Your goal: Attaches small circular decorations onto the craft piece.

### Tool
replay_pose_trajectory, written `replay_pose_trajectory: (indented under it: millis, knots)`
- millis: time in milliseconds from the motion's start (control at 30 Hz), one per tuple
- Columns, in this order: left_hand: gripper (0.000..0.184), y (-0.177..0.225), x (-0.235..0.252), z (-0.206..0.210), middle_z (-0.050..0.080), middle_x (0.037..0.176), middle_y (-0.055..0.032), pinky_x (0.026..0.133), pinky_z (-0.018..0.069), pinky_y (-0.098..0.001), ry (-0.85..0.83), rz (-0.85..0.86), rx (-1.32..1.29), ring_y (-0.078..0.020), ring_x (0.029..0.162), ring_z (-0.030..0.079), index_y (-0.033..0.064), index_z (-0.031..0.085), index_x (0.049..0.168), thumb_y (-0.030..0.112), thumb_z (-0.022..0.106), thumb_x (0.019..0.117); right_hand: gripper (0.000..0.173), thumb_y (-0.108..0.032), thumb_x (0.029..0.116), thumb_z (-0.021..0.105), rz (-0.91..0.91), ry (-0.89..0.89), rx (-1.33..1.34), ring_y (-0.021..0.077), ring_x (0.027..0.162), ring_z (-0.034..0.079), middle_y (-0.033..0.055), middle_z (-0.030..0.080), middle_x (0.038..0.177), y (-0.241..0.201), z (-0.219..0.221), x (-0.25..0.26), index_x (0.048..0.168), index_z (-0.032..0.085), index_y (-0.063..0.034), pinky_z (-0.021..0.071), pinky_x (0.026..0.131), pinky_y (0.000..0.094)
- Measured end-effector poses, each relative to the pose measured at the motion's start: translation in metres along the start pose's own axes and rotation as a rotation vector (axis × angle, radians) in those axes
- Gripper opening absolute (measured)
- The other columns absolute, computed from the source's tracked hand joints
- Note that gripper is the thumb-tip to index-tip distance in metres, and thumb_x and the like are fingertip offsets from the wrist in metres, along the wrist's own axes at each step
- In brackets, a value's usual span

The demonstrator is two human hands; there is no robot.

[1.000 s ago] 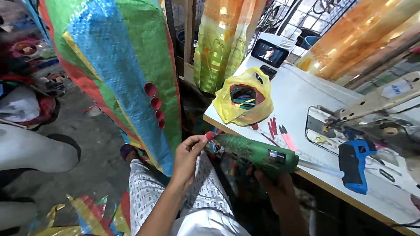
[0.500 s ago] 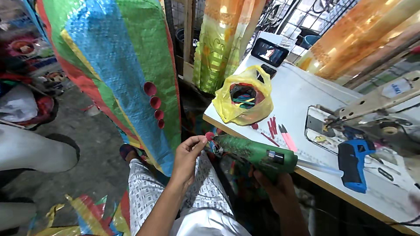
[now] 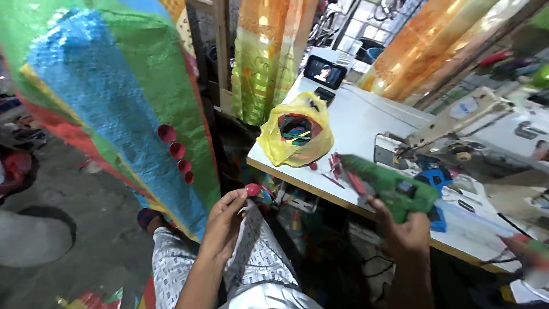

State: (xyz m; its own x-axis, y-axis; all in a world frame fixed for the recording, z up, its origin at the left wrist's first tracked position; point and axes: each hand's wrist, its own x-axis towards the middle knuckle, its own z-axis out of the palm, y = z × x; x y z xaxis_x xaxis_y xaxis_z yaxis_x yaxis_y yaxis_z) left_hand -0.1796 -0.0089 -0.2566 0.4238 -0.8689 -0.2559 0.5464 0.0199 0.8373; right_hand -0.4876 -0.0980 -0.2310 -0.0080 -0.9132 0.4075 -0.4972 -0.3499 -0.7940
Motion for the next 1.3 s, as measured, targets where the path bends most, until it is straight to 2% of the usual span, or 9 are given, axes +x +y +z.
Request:
replay_pose_trajectory:
  millis: [200,367,467,533,633,733,800,1200,1300]
  knots:
    - [0.022,-0.006,-0.001,0.003,0.068,0.088,-0.0024,0.061,0.0541,-0.0195,0.002,-0.11,-0.064,-0.0073,0.072,0.064,0.0065,0.065,0.106,0.012,0.044,0.1084,0.061,-0.026,0.0974,0.07,0.206,0.184,-0.123,0.035,0.105,0.066,0.028,0.063,0.121,0.05,0.011,0.076,0.142,0.046,0.0074,0.0525,0.093,0.0535]
    - [0.027,0.0,-0.006,-0.008,0.064,0.079,-0.001,0.06,0.0553,-0.0227,0.055,-0.253,-0.215,-0.0086,0.065,0.062,0.0095,0.063,0.096,0.019,0.042,0.1097,0.073,-0.039,0.0983,0.068,0.287,0.08,-0.297,0.048,0.119,0.059,0.0345,0.06,0.127,0.05,0.019,0.094,0.148,0.04,0.0056,0.0442,0.102,0.0638]
    - [0.03,0.001,-0.007,-0.016,0.063,0.077,-0.0011,0.059,0.0558,-0.0241,0.03,-0.318,-0.315,-0.0097,0.063,0.062,0.0104,0.063,0.09,0.021,0.042,0.1093,0.081,-0.04,0.0966,0.068,0.2,0.101,-0.31,0.0521,0.13,0.05,0.0371,0.05,0.14,0.04,0.009,0.07,0.154,0.034,0.0061,0.0375,0.11,0.0649]
    - [0.033,0.001,-0.008,-0.019,0.065,0.076,-0.0014,0.06,0.0563,-0.0255,0.002,-0.351,-0.382,-0.0105,0.063,0.063,0.0111,0.064,0.088,0.023,0.041,0.1089,0.064,-0.029,0.0982,0.066,0.025,0.222,-0.233,0.0476,0.122,0.054,0.0385,0.053,0.134,0.032,0.014,0.04,0.141,0.046,0.0148,0.043,0.106,0.0549]
    - [0.036,-0.004,-0.011,-0.016,0.064,0.073,0.0003,0.063,0.0562,-0.0275,-0.047,-0.409,-0.418,-0.0109,0.064,0.063,0.0135,0.064,0.085,0.025,0.039,0.1084,0.03,-0.012,0.0992,0.061,-0.293,0.087,-0.064,0.0183,0.093,0.068,0.0253,0.068,0.102,0.011,0.055,-0.008,0.108,0.064,0.0166,0.0554,0.086,0.0276]
    - [0.039,-0.01,-0.018,-0.015,0.063,0.072,0.0013,0.067,0.0579,-0.0298,-0.149,-0.454,-0.434,-0.0115,0.065,0.064,0.0148,0.064,0.08,0.025,0.038,0.1079,0.024,-0.025,0.1012,0.063,-0.495,-0.209,0.149,0.0097,0.096,0.069,0.0072,0.075,0.097,-0.013,0.107,-0.03,0.102,0.077,-0.005,0.0544,0.088,0.0231]
    - [0.038,-0.011,-0.023,-0.017,0.062,0.071,0.0016,0.069,0.0584,-0.0312,-0.204,-0.463,-0.471,-0.012,0.066,0.064,0.0149,0.064,0.079,0.024,0.04,0.1066,0.018,-0.022,0.098,0.067,-0.581,-0.279,0.245,0.0077,0.097,0.068,0.0027,0.075,0.096,-0.025,0.133,-0.031,0.101,0.078,-0.0095,0.053,0.091,0.0202]
    - [0.033,-0.003,-0.041,-0.044,0.062,0.072,0.0006,0.074,0.0586,-0.0321,-0.231,-0.39,-0.543,-0.0129,0.069,0.066,0.0135,0.066,0.08,0.024,0.046,0.1043,0.011,-0.014,0.0973,0.068,-0.749,-0.479,0.617,0.0092,0.101,0.067,0.0012,0.077,0.101,-0.048,0.199,-0.022,0.098,0.079,-0.0102,0.052,0.094,0.024]
    - [0.038,0.003,-0.044,-0.043,0.062,0.072,0.001,0.067,0.0582,-0.0286,-0.07,-0.305,-0.455,-0.0111,0.065,0.064,0.0134,0.064,0.083,0.026,0.039,0.1083,0.013,-0.012,0.0974,0.066,-0.719,-0.526,0.646,0.0113,0.106,0.066,0.0027,0.076,0.102,-0.056,0.212,-0.024,0.097,0.078,-0.0067,0.0514,0.097,0.0255]
